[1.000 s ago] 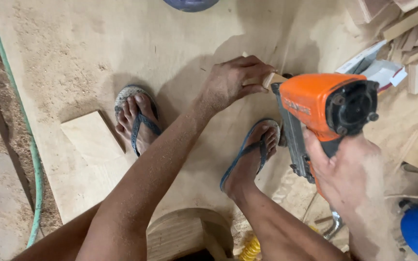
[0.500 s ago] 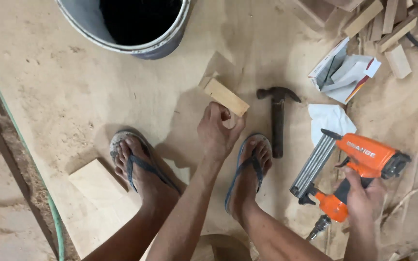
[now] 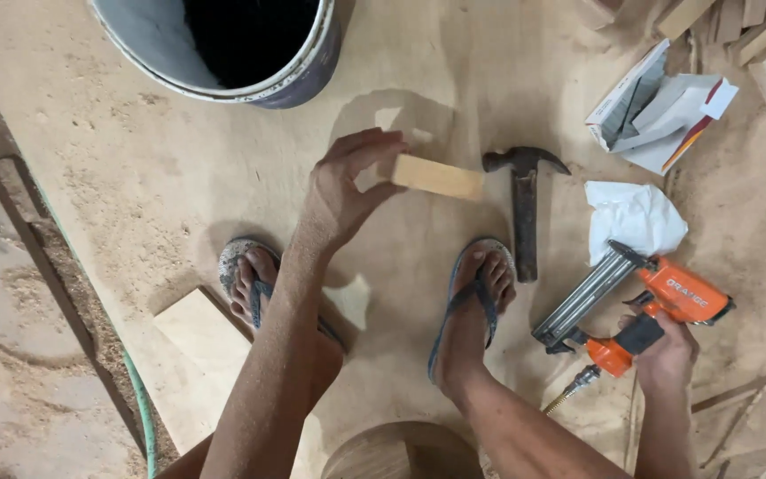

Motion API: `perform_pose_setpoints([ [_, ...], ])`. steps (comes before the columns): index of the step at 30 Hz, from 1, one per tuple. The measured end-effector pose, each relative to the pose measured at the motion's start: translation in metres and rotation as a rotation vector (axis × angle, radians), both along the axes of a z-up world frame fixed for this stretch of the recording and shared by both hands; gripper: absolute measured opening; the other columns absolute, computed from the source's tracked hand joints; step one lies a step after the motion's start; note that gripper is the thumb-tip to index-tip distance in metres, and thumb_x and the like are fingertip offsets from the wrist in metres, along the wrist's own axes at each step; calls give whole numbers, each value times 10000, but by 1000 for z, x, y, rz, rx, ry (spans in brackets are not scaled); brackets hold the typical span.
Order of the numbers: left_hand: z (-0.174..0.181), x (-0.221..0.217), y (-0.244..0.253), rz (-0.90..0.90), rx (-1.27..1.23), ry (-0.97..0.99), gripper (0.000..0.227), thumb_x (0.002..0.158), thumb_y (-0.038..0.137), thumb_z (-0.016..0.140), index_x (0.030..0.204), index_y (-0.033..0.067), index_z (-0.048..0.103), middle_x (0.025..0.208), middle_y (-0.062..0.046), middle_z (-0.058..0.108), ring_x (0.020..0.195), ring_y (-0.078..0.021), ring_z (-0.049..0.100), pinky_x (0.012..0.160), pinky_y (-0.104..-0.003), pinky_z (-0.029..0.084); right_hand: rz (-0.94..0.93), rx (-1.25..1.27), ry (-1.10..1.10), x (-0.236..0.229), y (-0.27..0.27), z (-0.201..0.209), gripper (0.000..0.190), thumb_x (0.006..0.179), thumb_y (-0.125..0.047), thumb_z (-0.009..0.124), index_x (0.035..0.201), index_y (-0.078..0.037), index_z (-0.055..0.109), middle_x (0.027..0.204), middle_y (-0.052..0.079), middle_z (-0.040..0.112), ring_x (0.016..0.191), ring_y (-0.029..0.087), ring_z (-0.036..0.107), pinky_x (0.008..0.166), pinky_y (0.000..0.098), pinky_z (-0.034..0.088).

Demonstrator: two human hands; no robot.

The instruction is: Assembling small wooden frames or components by aligning blocks and fastening them with a pneumatic nail gun and hammer.

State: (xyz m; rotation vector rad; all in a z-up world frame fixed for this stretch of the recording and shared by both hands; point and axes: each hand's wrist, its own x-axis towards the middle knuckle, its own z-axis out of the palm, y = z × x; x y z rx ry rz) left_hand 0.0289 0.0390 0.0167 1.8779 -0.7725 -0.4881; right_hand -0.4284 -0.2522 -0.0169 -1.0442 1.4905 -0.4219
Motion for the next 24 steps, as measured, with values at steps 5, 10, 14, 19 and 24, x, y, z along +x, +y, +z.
perform_pose_setpoints([
  [5, 7, -38, -20, -56, -127, 156, 339, 821, 73, 818, 1131, 148, 700, 1152, -30, 709, 883, -186, 707, 808, -302, 549, 329, -695, 578, 34, 5, 9, 322, 977, -210, 780, 1194, -12, 651, 1050, 132, 676, 936, 192, 640, 763, 301, 522],
  [10, 1, -67, -36, -99, -237, 43, 383, 829, 18, 819, 1161, 146, 679, 1135, -53, 681, 1066, -219, 659, 834, -330, 600, 1024, -695, 296, 223, 85, 137, 578, 822, -44, 789, 1349, 65, 578, 1350, 212, 576, 1249, 283, 565, 1121, 369, 440],
  [14, -7, -75, -30, -32, -323, 329, 376, 852, -9, 786, 1180, 148, 686, 1122, -58, 687, 982, -199, 689, 918, -339, 578, 1532, -931, 169, 278, 86, 101, 572, 841, -215, 804, 1355, -89, 586, 1340, 73, 573, 1262, 259, 542, 1077, 427, 429],
  [19, -25, -79, -14, 67, -261, 472, 445, 813, -31, 798, 1197, 181, 722, 1121, -44, 726, 1111, -215, 688, 1029, -399, 512, 1660, -1074, 72, 291, 93, 83, 326, 928, -231, 744, 1221, -97, 694, 1150, 54, 671, 1102, 248, 643, 943, 385, 532],
  [24, -37, -85, -11, 87, -329, 468, 417, 815, -3, 807, 1192, 154, 722, 1136, -88, 723, 1136, -265, 678, 1025, -438, 518, 1677, -1047, 71, 287, 98, 86, 329, 973, -221, 701, 1246, -40, 684, 1155, 111, 674, 1112, 283, 647, 968, 420, 519],
])
